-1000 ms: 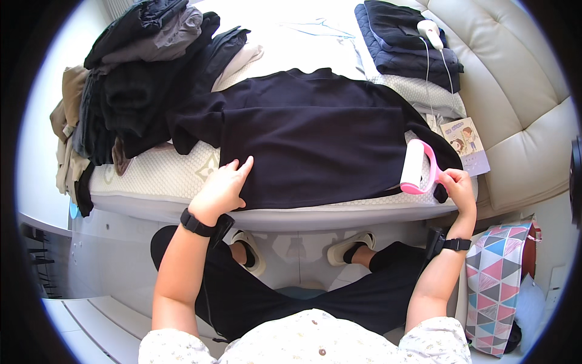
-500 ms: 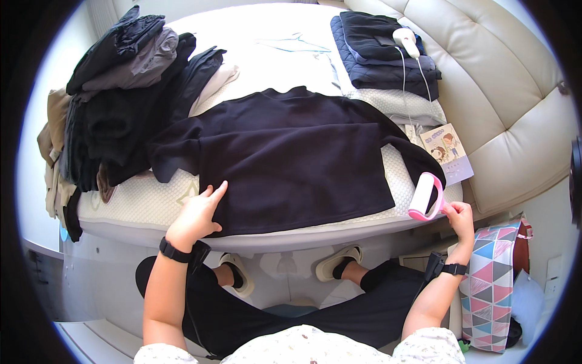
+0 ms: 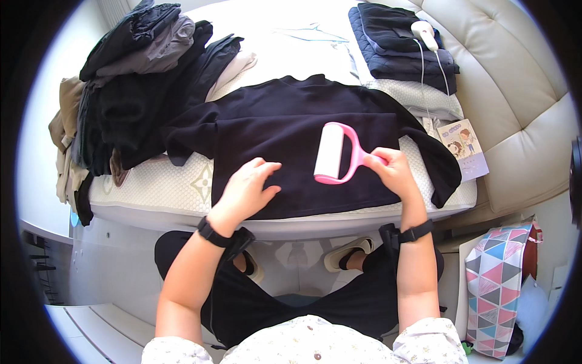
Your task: The person uses a lint roller to remove debris from a black sweater placed on a bed, rolling the tool across different parts of the fabric and peeling off a used adhesive sheet.
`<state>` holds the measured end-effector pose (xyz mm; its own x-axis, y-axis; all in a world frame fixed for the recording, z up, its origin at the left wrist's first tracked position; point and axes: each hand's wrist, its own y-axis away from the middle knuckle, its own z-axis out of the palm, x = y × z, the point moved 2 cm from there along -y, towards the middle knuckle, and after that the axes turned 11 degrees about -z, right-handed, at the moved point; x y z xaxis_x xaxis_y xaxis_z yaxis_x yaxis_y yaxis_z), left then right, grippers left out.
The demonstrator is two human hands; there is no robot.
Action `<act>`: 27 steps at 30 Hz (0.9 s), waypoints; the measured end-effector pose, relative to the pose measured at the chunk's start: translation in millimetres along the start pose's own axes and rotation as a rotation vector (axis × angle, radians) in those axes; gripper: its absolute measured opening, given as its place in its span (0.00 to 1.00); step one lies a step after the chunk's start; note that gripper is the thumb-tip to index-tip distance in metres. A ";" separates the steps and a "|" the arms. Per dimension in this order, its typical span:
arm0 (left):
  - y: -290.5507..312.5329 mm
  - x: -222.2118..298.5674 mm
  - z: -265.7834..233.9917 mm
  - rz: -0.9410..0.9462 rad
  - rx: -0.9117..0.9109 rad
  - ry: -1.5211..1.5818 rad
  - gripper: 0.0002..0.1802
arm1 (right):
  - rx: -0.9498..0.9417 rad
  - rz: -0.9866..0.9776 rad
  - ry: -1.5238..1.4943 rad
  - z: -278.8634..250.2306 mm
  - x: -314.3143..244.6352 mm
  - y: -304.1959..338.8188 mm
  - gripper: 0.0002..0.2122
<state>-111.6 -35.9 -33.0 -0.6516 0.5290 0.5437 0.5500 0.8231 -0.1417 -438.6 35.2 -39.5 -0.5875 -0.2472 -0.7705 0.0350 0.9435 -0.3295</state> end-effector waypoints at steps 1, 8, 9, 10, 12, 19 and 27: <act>-2.5 1.7 6.1 -0.025 -0.015 0.048 0.22 | 0.006 -0.018 0.037 13.8 -0.1 -5.4 0.15; -10.7 -1.4 38.7 -0.023 -0.020 -0.013 0.16 | 0.102 -0.240 0.452 41.8 -6.8 -9.6 0.13; -10.9 -3.2 40.7 -0.048 -0.044 -0.031 0.16 | 0.189 -0.290 0.489 42.1 -17.5 -8.8 0.13; -11.7 -4.5 41.4 -0.044 -0.030 -0.026 0.16 | 0.222 -0.351 0.495 43.2 -24.9 -9.1 0.11; -12.3 -5.8 40.9 -0.067 -0.035 -0.029 0.15 | 0.224 -0.348 0.399 44.5 -34.2 -5.7 0.10; -16.2 -4.6 47.8 -0.144 0.012 -0.080 0.09 | 0.295 -0.480 0.257 52.5 -66.4 0.5 0.08; -22.2 -6.6 50.5 -0.205 0.074 0.121 0.03 | 0.242 -0.602 0.130 43.8 -103.8 0.6 0.07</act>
<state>-145.9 -47.3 -75.2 -0.6759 0.3241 0.6619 0.3698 0.9260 -0.0758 -342.2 51.7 16.4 -0.6532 -0.6732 -0.3466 -0.1582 0.5689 -0.8070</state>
